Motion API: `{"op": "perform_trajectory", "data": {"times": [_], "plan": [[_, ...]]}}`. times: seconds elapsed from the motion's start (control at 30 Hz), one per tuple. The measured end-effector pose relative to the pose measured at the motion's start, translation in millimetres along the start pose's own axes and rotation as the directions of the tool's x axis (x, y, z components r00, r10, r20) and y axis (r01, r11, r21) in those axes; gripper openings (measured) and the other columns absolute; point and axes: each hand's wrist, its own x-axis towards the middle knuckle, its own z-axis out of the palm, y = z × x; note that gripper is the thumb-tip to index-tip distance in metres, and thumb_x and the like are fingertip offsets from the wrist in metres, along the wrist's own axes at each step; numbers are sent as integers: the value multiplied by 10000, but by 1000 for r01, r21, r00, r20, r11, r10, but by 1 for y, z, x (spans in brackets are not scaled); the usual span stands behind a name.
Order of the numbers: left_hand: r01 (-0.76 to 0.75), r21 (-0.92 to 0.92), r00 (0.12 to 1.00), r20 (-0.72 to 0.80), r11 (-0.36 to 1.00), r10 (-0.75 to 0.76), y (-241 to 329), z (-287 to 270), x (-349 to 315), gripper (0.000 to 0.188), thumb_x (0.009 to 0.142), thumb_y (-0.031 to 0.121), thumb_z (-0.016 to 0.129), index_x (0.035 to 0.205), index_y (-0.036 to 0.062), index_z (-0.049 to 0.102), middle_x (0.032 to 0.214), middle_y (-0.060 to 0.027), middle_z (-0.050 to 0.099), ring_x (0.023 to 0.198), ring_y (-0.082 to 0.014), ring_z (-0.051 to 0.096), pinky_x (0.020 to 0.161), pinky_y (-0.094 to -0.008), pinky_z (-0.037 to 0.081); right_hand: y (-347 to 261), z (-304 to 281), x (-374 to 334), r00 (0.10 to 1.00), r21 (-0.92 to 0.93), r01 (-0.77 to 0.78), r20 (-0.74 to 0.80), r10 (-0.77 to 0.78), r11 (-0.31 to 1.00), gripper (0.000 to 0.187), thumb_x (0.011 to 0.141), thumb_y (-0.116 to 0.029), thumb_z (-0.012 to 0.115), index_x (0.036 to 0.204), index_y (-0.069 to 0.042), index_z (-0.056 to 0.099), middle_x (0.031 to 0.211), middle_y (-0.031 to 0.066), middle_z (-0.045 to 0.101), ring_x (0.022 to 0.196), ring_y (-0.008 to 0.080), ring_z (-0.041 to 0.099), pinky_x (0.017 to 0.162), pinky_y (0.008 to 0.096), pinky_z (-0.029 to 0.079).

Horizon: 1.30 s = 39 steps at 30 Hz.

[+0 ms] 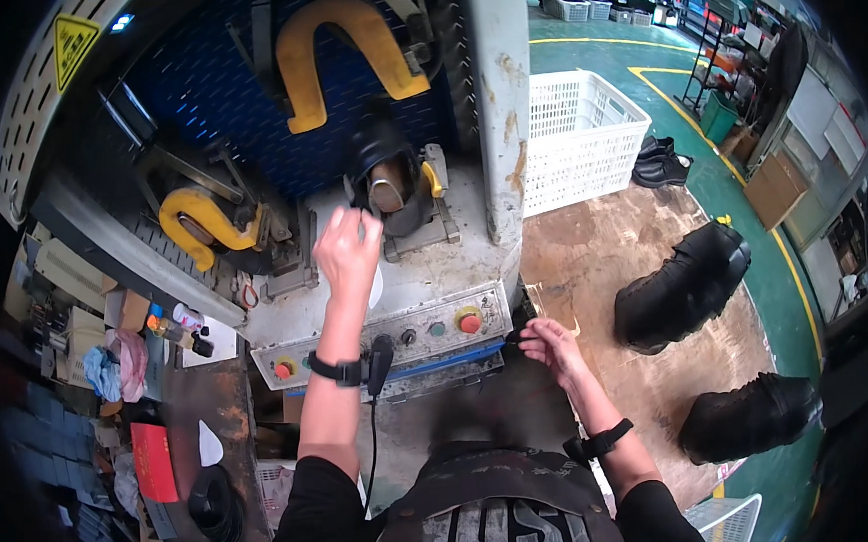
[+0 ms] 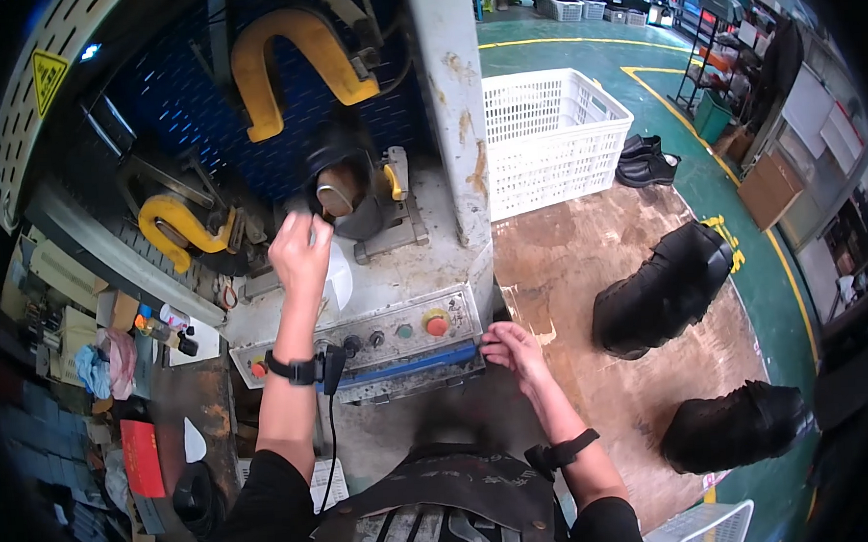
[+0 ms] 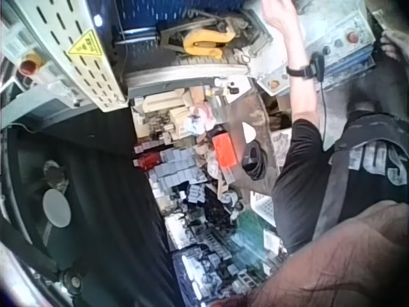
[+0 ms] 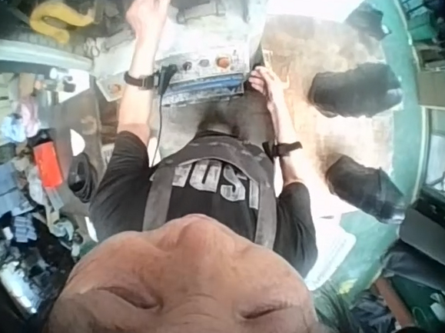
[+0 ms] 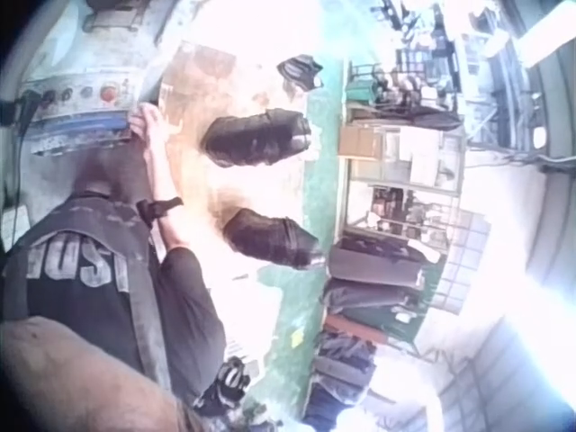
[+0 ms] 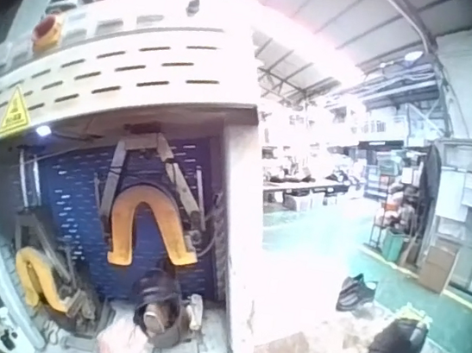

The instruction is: Shaping the heel section of shoe uppers using a specialized industrial molding machine in a factory.

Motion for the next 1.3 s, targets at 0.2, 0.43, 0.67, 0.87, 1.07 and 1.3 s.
{"op": "perform_trajectory", "data": {"times": [0.2, 0.43, 0.67, 0.87, 1.07, 1.3], "plan": [[-215, -265, 961, 116, 940, 253, 60, -75, -65, 76, 665, -19, 617, 728, 17, 594, 578, -83, 396, 479, -234, 440, 445, -345, 361, -52, 10, -13, 975, -43, 195, 116, -189, 980, 402, 936, -338, 494, 1141, 6, 535, 1031, 126, 631, 933, 197, 632, 797, 309, 515], [-618, -595, 469, 245, 513, 849, 98, -79, -82, 373, 635, 132, 585, 998, 71, 649, 642, 20, 417, 592, -119, 464, 538, -253, 379, -41, 46, -43, 708, 127, -335, 687, 161, 934, 673, 908, -425, 510, 1418, -57, 270, 1320, 133, 478, 1158, 204, 518, 962, 364, 429], [-311, -738, 755, 191, 599, 628, 120, -76, -107, 394, 730, 274, 664, 1079, 94, 640, 955, -36, 604, 944, -221, 566, 850, -382, 456, -58, 46, -58, 889, 495, 149, 311, -335, 856, 644, 784, 16, 551, 1371, -15, 288, 1277, 158, 482, 1139, 266, 525, 987, 376, 427], [-218, -827, 701, 238, 519, 673, 162, -32, -112, 414, 684, 260, 712, 1053, 91, 634, 960, -40, 599, 987, -222, 555, 954, -498, 362, -84, -4, -68, 682, 747, 327, 237, -692, 579, 572, 811, 59, 493, 1346, -40, 317, 1249, 188, 495, 1105, 316, 548, 941, 414, 471], [-289, -887, 710, 53, 359, 702, 218, 16, -70, 270, 620, 101, 677, 883, 71, 624, 868, -60, 568, 923, -243, 552, 958, -507, 362, -159, -38, -101, 526, 507, 713, 71, -848, 485, 568, 846, 22, 503, 1371, -61, 301, 1182, 143, 551, 1054, 240, 585, 907, 362, 494], [-398, -909, 657, -187, 125, 730, 341, 49, -22, 281, 615, 74, 677, 892, 111, 651, 847, -35, 565, 905, -220, 557, 942, -461, 383, -214, -108, -206, 380, 319, 899, -224, -898, 301, 541, 860, 11, 452, 1375, -93, 324, 1246, 124, 535, 1047, 249, 598, 802, 392, 529]]}}
